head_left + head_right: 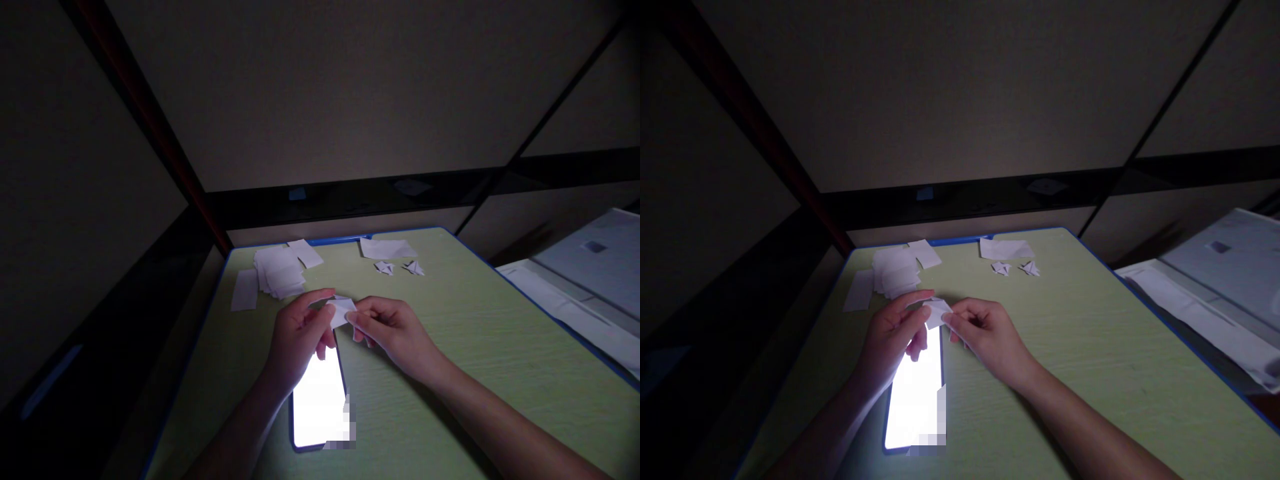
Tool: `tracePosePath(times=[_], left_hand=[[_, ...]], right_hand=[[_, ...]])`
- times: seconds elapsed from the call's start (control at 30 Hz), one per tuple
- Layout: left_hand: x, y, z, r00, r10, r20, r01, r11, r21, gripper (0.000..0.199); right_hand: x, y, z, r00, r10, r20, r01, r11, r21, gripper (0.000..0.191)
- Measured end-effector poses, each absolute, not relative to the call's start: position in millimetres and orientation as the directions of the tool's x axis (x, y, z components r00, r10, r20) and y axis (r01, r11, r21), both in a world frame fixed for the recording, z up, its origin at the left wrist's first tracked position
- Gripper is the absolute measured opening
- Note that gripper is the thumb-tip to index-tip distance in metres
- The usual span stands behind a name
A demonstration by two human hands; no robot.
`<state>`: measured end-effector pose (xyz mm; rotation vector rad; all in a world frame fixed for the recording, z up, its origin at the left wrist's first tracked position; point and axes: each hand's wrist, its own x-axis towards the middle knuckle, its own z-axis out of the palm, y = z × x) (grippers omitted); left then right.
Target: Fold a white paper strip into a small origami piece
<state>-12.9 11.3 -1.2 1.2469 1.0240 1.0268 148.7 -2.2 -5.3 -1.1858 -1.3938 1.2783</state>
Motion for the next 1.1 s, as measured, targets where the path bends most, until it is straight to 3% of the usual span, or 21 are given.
tracePosePath(times=[0.17,0.33,0.5,0.8,1.1], left_hand=[[-12.5,11.8,-2.2,0.23,0.973,-0.028,-0.026,0.035,0.999,0.023],[-13.1,11.6,-0.6,0.259,0.966,-0.022,-0.029,0.03,0.999,0.035],[-12.7,11.6,-2.2,0.26,0.965,0.014,-0.031,-0.006,0.999,0.017],[-8.0,9.6,0.8,0.175,0.984,-0.033,-0.028,0.039,0.999,0.019],[-6.1,7.1,2.5,0.215,0.975,-0.063,-0.004,0.065,0.998,0.017]], right_hand=[[148.3,-2.5,-3.5,-0.17,0.985,-0.001,0.107,0.018,-0.994,0.026],[148.6,-3.4,-1.7,-0.172,0.985,0.007,0.132,0.03,-0.991,0.026],[150.0,-2.5,-1.6,-0.185,0.982,0.025,0.143,0.052,-0.988,0.025],[146.7,-2.5,-5.9,-0.152,0.986,0.061,-0.078,0.049,-0.996,0.02],[141.5,-4.0,-4.0,-0.159,0.987,0.0,-0.139,-0.022,-0.99,0.025]])
